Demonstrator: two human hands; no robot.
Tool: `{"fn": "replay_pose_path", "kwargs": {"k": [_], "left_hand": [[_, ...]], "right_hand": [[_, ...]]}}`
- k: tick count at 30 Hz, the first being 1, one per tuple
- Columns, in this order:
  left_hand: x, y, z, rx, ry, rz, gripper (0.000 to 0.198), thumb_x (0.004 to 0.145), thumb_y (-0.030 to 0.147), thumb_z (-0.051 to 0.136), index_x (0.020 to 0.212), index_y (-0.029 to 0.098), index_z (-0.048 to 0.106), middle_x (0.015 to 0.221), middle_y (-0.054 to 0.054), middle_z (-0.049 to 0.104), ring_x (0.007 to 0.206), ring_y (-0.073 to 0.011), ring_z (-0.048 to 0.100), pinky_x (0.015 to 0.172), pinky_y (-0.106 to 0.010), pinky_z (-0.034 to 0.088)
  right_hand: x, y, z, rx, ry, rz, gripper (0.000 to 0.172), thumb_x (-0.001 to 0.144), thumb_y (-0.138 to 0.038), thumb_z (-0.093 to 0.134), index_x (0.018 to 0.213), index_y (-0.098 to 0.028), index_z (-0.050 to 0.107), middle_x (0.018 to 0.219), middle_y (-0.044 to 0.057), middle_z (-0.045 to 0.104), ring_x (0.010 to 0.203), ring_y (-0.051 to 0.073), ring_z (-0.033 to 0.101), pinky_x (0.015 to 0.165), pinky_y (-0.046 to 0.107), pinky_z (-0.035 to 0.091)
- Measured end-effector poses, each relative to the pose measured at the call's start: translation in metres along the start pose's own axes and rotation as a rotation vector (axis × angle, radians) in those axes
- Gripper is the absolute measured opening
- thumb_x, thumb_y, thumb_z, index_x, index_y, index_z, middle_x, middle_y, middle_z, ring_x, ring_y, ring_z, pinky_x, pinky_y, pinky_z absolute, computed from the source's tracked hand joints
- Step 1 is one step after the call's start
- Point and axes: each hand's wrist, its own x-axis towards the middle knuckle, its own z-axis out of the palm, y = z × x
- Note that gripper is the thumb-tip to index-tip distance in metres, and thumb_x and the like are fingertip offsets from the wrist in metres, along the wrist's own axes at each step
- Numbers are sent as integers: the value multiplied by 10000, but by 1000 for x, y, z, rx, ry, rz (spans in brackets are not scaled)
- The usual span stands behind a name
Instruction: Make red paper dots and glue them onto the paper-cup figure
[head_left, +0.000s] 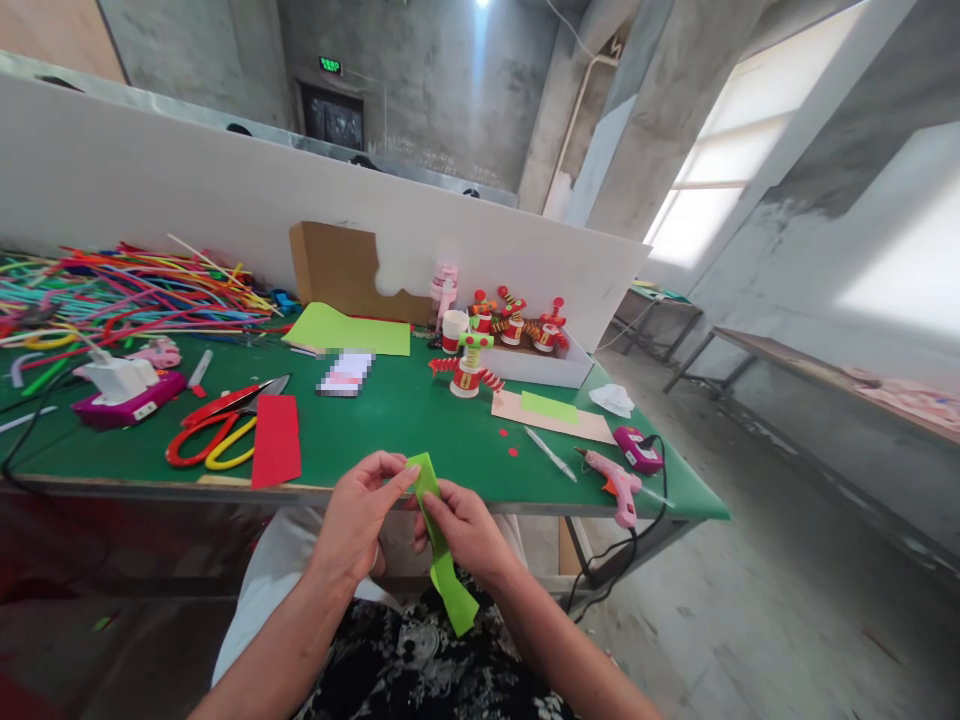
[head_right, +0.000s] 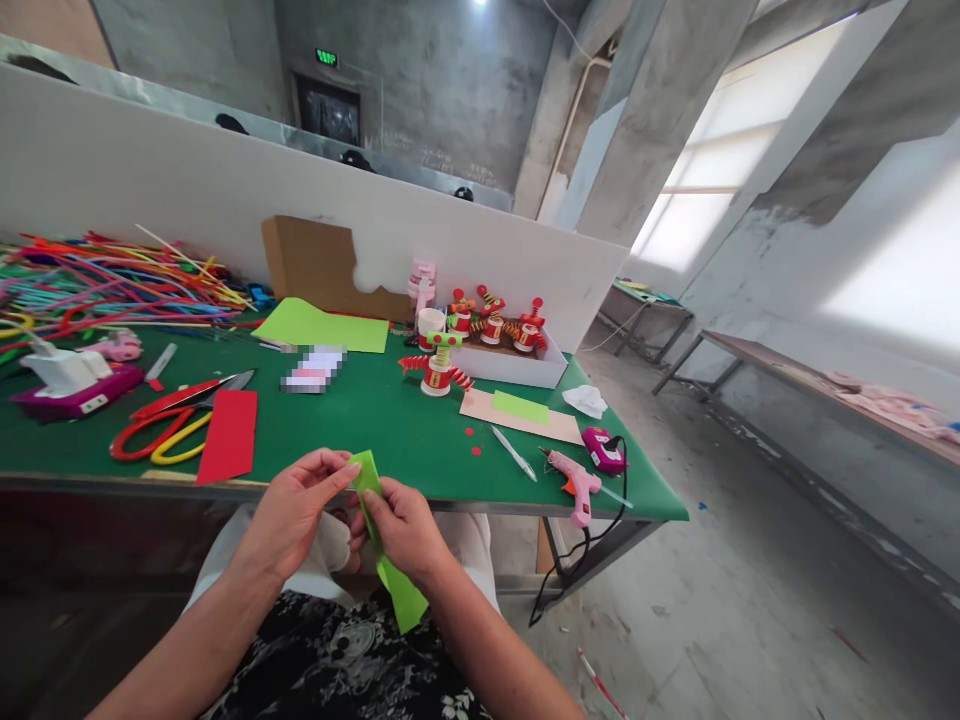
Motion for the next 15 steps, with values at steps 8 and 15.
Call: {"fn": "replay_pose_path", "kwargs": {"k": [8, 15], "left_hand": [[1, 0, -3, 15, -63, -32, 462, 488, 519, 865, 619, 193, 565, 661, 45, 569, 556, -98, 501, 501, -222, 421], [4, 16, -10, 125, -267, -116, 493, 499, 499, 865, 853, 183, 730, 728, -11, 679, 548, -133, 556, 524, -265, 460]], "right_hand": [[0, 1, 1, 62, 22, 46, 536, 771, -719, 620, 762, -183, 593, 560, -41, 559, 493, 101, 525, 522, 230, 427], [-2, 0, 0, 82, -22, 60, 576, 743, -742, 640, 774, -167, 634, 569, -36, 576, 491, 93, 527, 504, 213, 413]]}}
